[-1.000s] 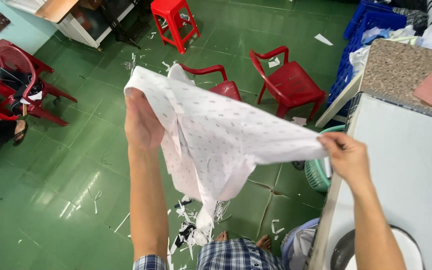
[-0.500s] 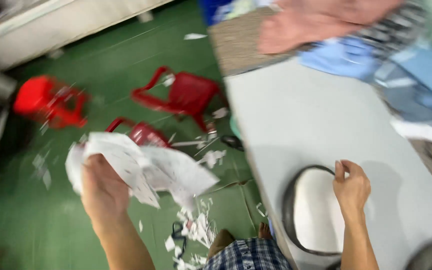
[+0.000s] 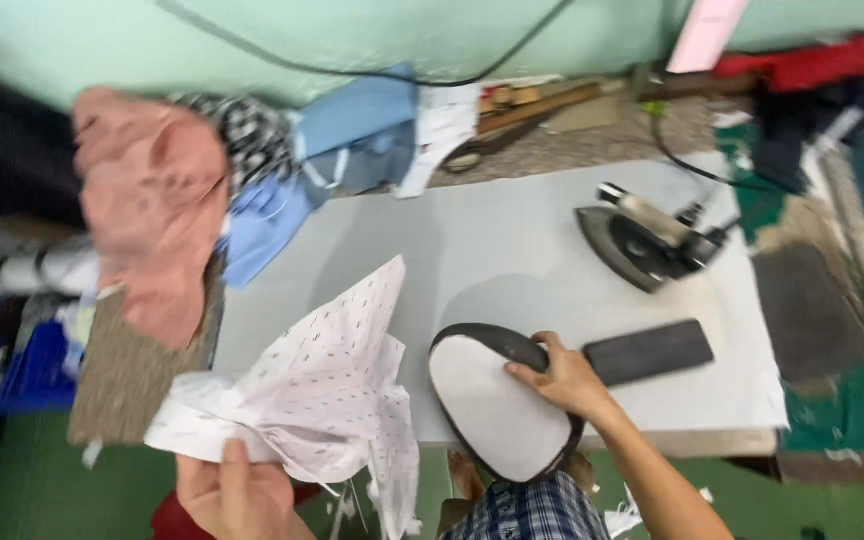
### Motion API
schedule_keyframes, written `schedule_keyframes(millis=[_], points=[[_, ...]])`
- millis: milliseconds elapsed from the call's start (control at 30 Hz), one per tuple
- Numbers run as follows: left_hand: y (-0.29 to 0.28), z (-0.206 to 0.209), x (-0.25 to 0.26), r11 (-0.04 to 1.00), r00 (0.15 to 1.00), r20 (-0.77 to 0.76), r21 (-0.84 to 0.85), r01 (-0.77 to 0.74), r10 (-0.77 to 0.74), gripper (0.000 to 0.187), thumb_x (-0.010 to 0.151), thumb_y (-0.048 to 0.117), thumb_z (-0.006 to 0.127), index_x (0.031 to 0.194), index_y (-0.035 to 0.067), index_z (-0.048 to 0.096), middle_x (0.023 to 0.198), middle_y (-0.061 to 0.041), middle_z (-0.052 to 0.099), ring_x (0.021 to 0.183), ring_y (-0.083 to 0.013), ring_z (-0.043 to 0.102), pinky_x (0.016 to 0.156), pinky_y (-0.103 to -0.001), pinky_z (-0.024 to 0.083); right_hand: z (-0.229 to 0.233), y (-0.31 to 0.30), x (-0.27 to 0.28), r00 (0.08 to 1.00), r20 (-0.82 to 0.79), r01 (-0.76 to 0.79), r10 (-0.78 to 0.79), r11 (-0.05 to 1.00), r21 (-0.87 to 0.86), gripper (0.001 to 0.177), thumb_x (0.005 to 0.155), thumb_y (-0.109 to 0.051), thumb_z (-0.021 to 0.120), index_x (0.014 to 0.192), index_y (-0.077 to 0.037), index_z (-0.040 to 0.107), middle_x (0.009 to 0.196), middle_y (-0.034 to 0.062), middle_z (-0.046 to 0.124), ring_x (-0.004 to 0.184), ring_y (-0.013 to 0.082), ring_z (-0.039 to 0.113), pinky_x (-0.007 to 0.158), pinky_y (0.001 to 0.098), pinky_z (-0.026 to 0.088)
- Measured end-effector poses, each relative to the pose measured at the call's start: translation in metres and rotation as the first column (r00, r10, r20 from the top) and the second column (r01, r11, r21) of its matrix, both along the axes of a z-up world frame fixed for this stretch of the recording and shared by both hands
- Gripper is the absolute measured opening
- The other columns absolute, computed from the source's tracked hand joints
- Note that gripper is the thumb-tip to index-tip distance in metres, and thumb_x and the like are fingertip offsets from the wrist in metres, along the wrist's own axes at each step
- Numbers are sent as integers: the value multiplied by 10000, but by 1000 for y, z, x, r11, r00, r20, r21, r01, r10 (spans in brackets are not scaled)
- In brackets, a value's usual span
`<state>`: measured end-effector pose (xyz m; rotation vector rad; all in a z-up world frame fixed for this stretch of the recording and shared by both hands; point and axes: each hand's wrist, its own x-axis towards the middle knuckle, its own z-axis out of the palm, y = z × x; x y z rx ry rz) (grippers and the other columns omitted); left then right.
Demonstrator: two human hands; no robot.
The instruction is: The person irons a white patterned shirt on a table using a steam iron and a small ironing board. They repeatedly adjust the shirt, move a phone aside, and iron different sections of the garment.
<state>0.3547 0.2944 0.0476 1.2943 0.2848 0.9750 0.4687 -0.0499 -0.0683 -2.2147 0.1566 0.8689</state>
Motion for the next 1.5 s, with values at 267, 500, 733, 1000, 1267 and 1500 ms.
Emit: schedule_keyframes(millis=[267, 500, 733, 1000, 1267, 1500], points=[[-97, -17, 4, 806, 767, -611, 346, 481, -196, 401, 798, 81, 743, 1190, 1, 706, 1150, -148, 744, 1061, -218, 691, 876, -298, 563, -8, -97, -136, 734, 17, 643, -679, 703, 304, 682, 774, -459, 748, 1367, -155, 602, 1250, 60, 751, 1094, 185, 728, 935, 310, 576], [-188, 25, 32, 696, 470, -713, -35, 718, -521, 527, 761, 28, 736, 1284, -6, 691, 1249, -163, 767, 1207, -229, 681, 988, -333, 548, -51, -270, -188, -115, 18, 870, -993, -92, 485, 662, 903, -319, 687, 1465, -14, 518, 1444, 127, 580, 1176, 195, 591, 922, 358, 520], [-311, -3, 72, 347, 319, -390, 0, 938, -863, 497, 885, 108, 711, 1344, -16, 567, 1183, -119, 710, 1082, -216, 678, 891, -318, 585, -157, -348, -146, -431, -81, 749, -899, -406, 524, 773, 917, -427, 709, 1465, 47, 440, 1424, 156, 594, 1198, 211, 657, 985, 333, 584], [-360, -26, 92, 410, 383, -201, -116, 904, -902, 642, 905, -34, 597, 1502, -43, 363, 1452, -240, 552, 1301, -334, 539, 1012, -474, 536, -103, -263, -164, -193, 792, 738, -579, 446, 506, 155, 1064, 15, 627, 1199, 91, 615, 1019, 235, 561, 875, 351, 617, 802, 405, 500], [-138, 97, 100, 924, 948, 9, 226, 309, -319, 498, 1057, 126, 567, 1520, 42, 403, 1485, -198, 553, 1383, -264, 586, 1236, -391, 498, -126, -169, -89, 157, 880, 637, -448, 727, 256, 173, 1027, -102, 604, 1138, -19, 708, 1064, 164, 681, 994, 311, 679, 898, 405, 525], [-23, 97, 155, 899, 910, 56, 187, 395, -411, 515, 1013, 75, 659, 1479, 43, 443, 1411, -197, 613, 1339, -281, 626, 1172, -413, 555, -152, -124, -33, 898, 440, 279, -27, 807, -520, 729, 1042, -604, 350, 1573, -111, 423, 1682, 139, 331, 1592, 369, 189, 1268, 507, 213]])
